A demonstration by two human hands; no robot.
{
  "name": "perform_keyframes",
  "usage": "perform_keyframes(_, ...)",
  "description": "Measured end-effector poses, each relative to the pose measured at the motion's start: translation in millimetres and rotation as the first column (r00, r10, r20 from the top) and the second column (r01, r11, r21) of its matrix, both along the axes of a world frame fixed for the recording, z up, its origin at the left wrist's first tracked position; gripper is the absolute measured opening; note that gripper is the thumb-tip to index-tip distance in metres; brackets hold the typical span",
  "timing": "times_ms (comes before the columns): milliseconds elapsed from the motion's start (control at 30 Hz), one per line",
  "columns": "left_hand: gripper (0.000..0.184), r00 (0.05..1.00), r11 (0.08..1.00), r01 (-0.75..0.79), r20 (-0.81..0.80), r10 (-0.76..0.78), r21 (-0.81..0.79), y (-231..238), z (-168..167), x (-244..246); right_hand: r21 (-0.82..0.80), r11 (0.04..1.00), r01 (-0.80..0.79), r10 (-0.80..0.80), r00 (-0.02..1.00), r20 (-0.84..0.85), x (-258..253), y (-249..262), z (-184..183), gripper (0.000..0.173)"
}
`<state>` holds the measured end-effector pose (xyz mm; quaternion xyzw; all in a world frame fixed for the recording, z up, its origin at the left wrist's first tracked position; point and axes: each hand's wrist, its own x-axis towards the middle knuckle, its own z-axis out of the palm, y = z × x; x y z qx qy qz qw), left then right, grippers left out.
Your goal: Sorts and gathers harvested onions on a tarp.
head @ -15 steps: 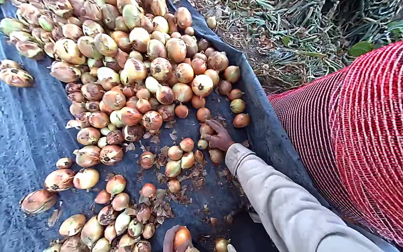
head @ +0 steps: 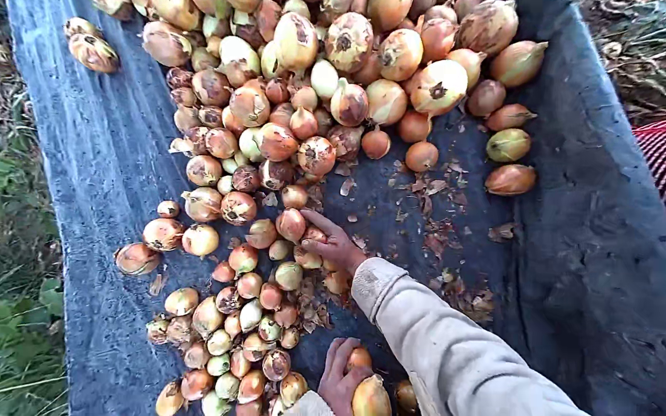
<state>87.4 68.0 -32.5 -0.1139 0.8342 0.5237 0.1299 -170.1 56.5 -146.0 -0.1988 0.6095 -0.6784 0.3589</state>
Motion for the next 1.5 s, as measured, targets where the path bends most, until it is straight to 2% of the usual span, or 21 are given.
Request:
perform_keyframes(100, 0.080, 0.995, 0.999, -0.022, 0.095, 0.025, -0.027, 3.7, 7.3, -3.4, 0.012, 0.999, -0.045, 0.045, 0.999, 0.015, 34.0, -52.6, 17.7, 0.067)
perform_keyframes(200, 0.083, 0.953, 0.998, -0.062, 0.295, 0.063, -0.012, 1.7, 26.8, -20.8, 0.104, 0.987, -0.126, 0.139, 0.981, -0.132, 66.8, -89.3, 27.9, 0.072)
perform_keyframes(267, 0.090, 0.898, 0.996, 0.072, 0.431, -0.085, 0.046, -6.5, 44.4, -36.5, 0.149, 0.953, -0.264, 0.291, 0.936, -0.199, 83.3, -95.3, 39.2, 0.072)
perform_keyframes(333, 0.097, 0.748, 0.939, 0.317, 0.573, -0.335, 0.135, -18.5, 66.4, -70.0, 0.251, 0.834, -0.492, 0.540, 0.821, -0.186, 78.8, -92.1, 68.7, 0.071)
perform_keyframes(367, 0.098, 0.725, 0.925, 0.358, 0.585, -0.363, 0.131, -18.7, 69.9, -75.5, 0.281, 0.762, -0.583, 0.638, 0.750, -0.173, 74.0, -87.7, 84.0, 0.069)
perform_keyframes(400, 0.097, 0.752, 0.932, 0.346, 0.563, -0.343, 0.106, -16.9, 66.7, -71.2, 0.266, 0.722, -0.639, 0.687, 0.707, -0.168, 70.1, -81.2, 93.4, 0.069)
perform_keyframes(433, 0.095, 0.838, 0.965, 0.258, 0.486, -0.248, 0.047, -12.4, 54.8, -56.4, 0.200, 0.734, -0.649, 0.679, 0.713, -0.178, 67.4, -71.5, 94.8, 0.068)
perform_keyframes(467, 0.091, 0.935, 0.994, 0.111, 0.341, -0.098, -0.020, -5.0, 34.6, -35.5, 0.106, 0.762, -0.638, 0.646, 0.744, -0.171, 61.8, -56.0, 95.8, 0.064)
perform_keyframes(500, 0.090, 0.964, 0.999, 0.044, 0.264, -0.044, 0.008, -3.2, 20.8, -23.2, 0.019, 0.817, -0.577, 0.572, 0.804, -0.161, 53.9, -33.8, 97.0, 0.056)
perform_keyframes(567, 0.084, 0.960, 0.993, 0.067, 0.264, -0.091, 0.099, -8.4, 9.0, -19.4, 0.018, 0.932, -0.363, 0.359, 0.911, -0.205, 27.2, 21.2, 85.8, 0.042)
perform_keyframes(600, 0.082, 0.943, 0.987, 0.098, 0.304, -0.133, 0.128, -10.5, 10.3, -21.9, 0.107, 0.961, -0.257, 0.276, 0.926, -0.256, 12.8, 52.0, 73.1, 0.042)
perform_keyframes(633, 0.082, 0.927, 0.982, 0.115, 0.340, -0.160, 0.149, -10.8, 13.9, -22.7, 0.226, 0.955, -0.191, 0.256, 0.918, -0.304, 1.9, 83.6, 59.1, 0.046)
perform_keyframes(700, 0.081, 0.918, 0.981, 0.116, 0.361, -0.165, 0.154, -11.9, 15.6, -25.1, 0.434, 0.887, -0.158, 0.358, 0.829, -0.429, -5.9, 136.5, 29.9, 0.068)
perform_keyframes(767, 0.083, 0.911, 0.979, 0.125, 0.373, -0.178, 0.161, -13.2, 15.8, -25.4, 0.513, 0.842, -0.166, 0.451, 0.739, -0.501, 13.8, 159.0, 11.9, 0.085)
perform_keyframes(867, 0.082, 0.933, 0.982, 0.104, 0.327, -0.152, 0.159, -10.6, 13.6, -20.7, 0.482, 0.864, -0.147, 0.425, 0.726, -0.540, 50.9, 126.1, 0.1, 0.090)
perform_keyframes(1033, 0.080, 0.948, 0.983, 0.080, 0.293, -0.127, 0.166, -12.9, 17.2, -21.2, 0.280, 0.956, -0.091, 0.225, 0.839, -0.496, 60.2, 9.3, 3.3, 0.107)
perform_keyframes(1100, 0.080, 0.950, 0.981, 0.073, 0.286, -0.123, 0.178, -11.6, 14.8, -21.0, 0.235, 0.967, -0.096, 0.190, 0.887, -0.421, 55.1, -17.3, 4.4, 0.108)
perform_keyframes(1200, 0.080, 0.943, 0.978, 0.064, 0.309, -0.125, 0.199, -12.3, 13.1, -23.9, 0.288, 0.946, -0.147, 0.230, 0.932, -0.281, 45.6, -35.1, -0.4, 0.111)
perform_keyframes(1333, 0.081, 0.919, 0.970, 0.071, 0.362, -0.154, 0.233, -16.4, 14.1, -30.1, 0.280, 0.910, -0.305, 0.380, 0.883, -0.274, 37.7, -58.0, -11.9, 0.105)
perform_keyframes(1433, 0.079, 0.919, 0.967, 0.040, 0.372, -0.135, 0.251, -15.3, 15.1, -34.2, 0.211, 0.926, -0.312, 0.361, 0.896, -0.258, 58.7, -80.5, -6.9, 0.105)
perform_keyframes(1500, 0.085, 0.905, 0.970, 0.039, 0.402, -0.137, 0.241, -15.4, 16.3, -36.4, 0.175, 0.934, -0.312, 0.347, 0.910, -0.229, 83.2, -92.1, -0.6, 0.098)
